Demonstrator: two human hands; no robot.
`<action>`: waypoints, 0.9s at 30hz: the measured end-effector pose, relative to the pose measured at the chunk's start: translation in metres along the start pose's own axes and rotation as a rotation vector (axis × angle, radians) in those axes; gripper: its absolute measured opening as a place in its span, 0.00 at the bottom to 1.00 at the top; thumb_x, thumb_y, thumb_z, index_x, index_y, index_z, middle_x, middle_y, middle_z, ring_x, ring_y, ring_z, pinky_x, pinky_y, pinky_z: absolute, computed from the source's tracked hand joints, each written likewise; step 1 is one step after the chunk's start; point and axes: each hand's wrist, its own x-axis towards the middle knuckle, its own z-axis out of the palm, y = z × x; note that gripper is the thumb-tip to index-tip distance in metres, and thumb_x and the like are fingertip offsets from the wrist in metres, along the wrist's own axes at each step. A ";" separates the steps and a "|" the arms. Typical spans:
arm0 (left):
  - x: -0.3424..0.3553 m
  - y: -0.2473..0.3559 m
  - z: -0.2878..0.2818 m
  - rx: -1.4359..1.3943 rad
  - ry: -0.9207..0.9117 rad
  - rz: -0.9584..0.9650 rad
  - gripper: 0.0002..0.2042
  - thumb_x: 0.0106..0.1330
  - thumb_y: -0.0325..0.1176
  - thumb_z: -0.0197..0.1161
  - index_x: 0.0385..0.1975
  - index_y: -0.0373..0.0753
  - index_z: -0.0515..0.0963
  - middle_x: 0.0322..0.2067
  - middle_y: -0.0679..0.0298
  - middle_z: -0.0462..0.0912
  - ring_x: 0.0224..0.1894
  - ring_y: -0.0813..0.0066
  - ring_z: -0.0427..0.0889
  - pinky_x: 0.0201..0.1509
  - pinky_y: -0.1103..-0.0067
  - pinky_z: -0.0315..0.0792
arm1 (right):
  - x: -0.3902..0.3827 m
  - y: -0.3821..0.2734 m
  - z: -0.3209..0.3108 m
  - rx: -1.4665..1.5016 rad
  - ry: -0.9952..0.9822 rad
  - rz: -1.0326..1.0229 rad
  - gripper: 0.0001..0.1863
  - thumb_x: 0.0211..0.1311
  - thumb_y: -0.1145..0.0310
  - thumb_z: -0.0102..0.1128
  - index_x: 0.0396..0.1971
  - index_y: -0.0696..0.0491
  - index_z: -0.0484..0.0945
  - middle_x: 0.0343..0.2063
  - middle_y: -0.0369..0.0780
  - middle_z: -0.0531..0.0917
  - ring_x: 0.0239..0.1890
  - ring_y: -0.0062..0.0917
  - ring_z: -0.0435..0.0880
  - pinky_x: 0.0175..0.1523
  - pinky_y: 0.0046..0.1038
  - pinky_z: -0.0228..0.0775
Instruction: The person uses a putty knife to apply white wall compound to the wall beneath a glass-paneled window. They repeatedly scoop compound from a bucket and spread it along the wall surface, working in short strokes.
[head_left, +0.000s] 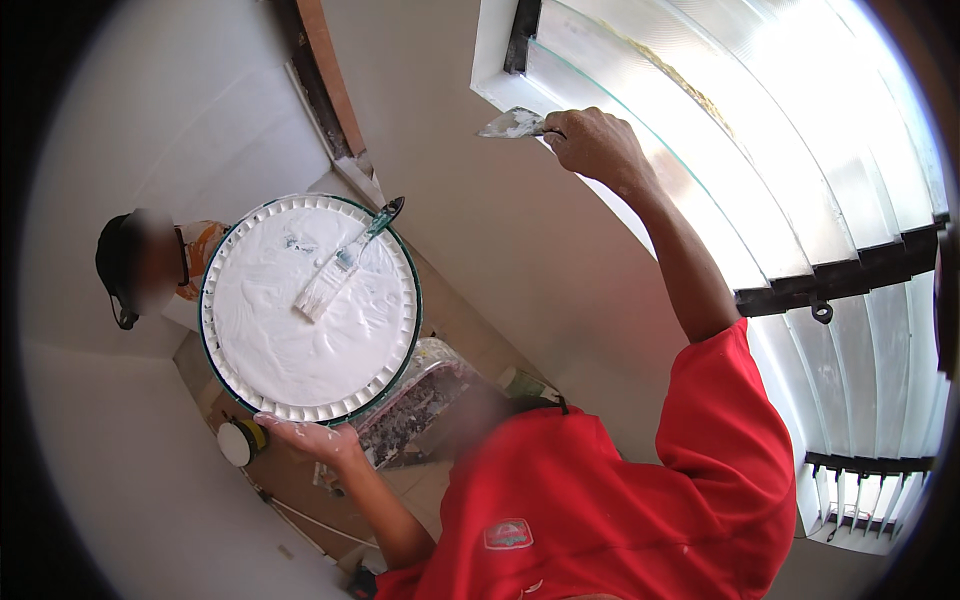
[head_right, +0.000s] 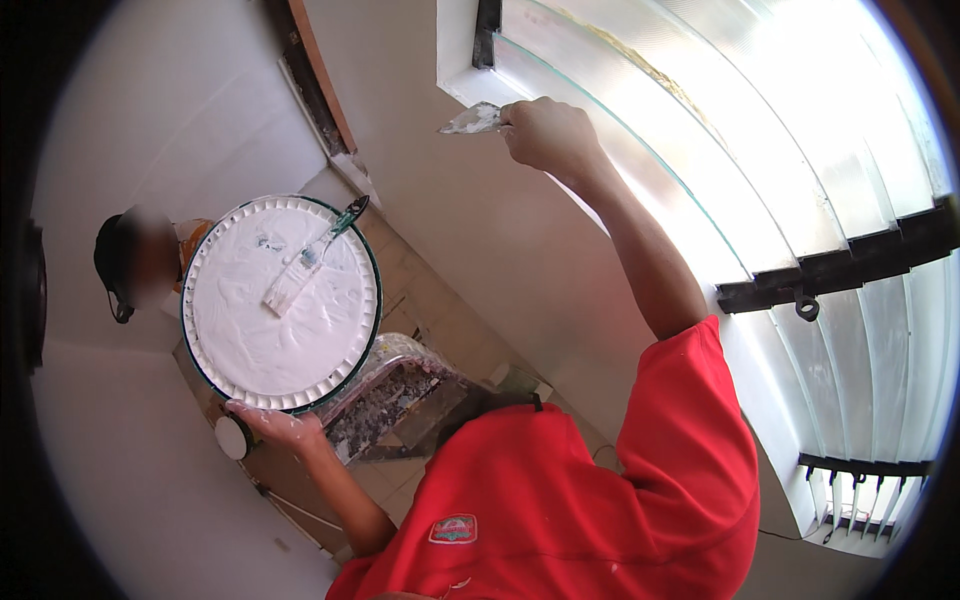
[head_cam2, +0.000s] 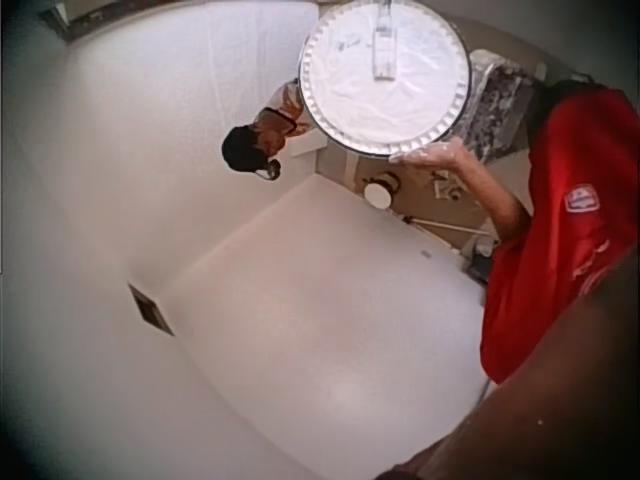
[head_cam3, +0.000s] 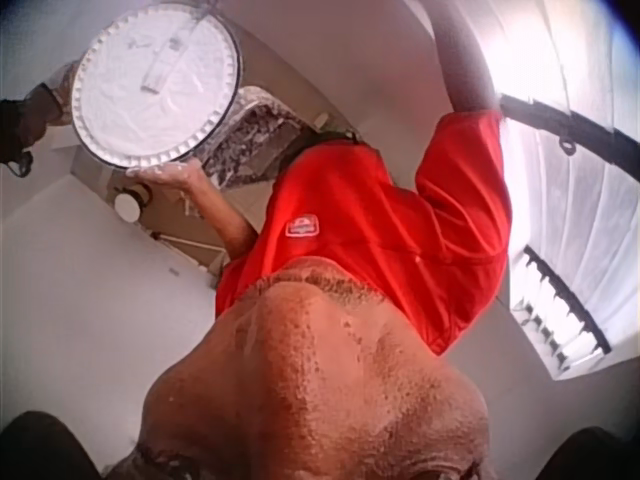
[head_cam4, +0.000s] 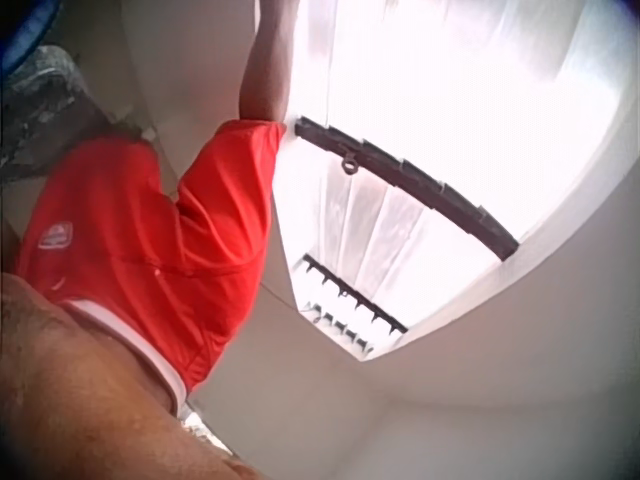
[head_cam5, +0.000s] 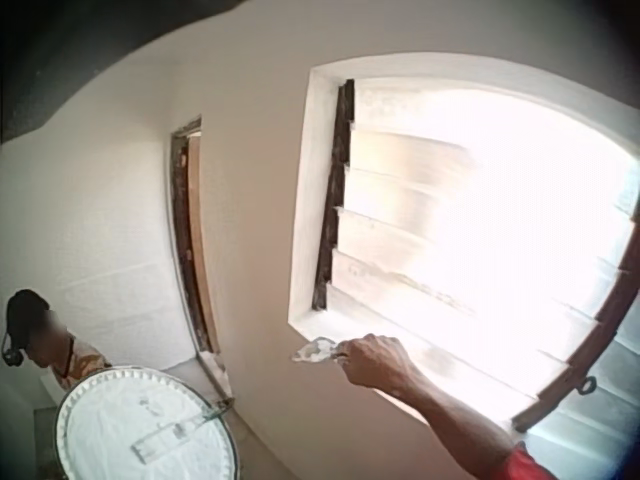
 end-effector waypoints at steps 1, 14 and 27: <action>0.000 0.000 0.000 -0.005 0.002 -0.017 0.35 0.81 0.51 0.45 0.75 0.28 0.53 0.77 0.49 0.51 0.77 0.62 0.57 0.81 0.64 0.48 | 0.003 0.000 0.000 -0.010 0.000 0.017 0.13 0.70 0.63 0.59 0.48 0.48 0.89 0.32 0.41 0.91 0.30 0.28 0.88 0.40 0.33 0.80; 0.000 0.000 -0.001 -0.057 -0.031 -0.037 0.34 0.81 0.50 0.44 0.74 0.26 0.52 0.77 0.50 0.51 0.77 0.65 0.56 0.82 0.66 0.48 | 0.047 0.007 0.013 0.017 -0.055 0.046 0.13 0.66 0.64 0.59 0.44 0.49 0.88 0.34 0.42 0.90 0.36 0.34 0.89 0.44 0.38 0.81; -0.004 0.002 0.001 0.064 0.044 -0.029 0.37 0.80 0.55 0.44 0.75 0.31 0.49 0.78 0.50 0.45 0.79 0.61 0.51 0.83 0.63 0.45 | 0.054 0.008 0.010 -0.041 -0.040 0.000 0.15 0.67 0.61 0.61 0.46 0.51 0.89 0.33 0.43 0.91 0.34 0.34 0.90 0.43 0.38 0.81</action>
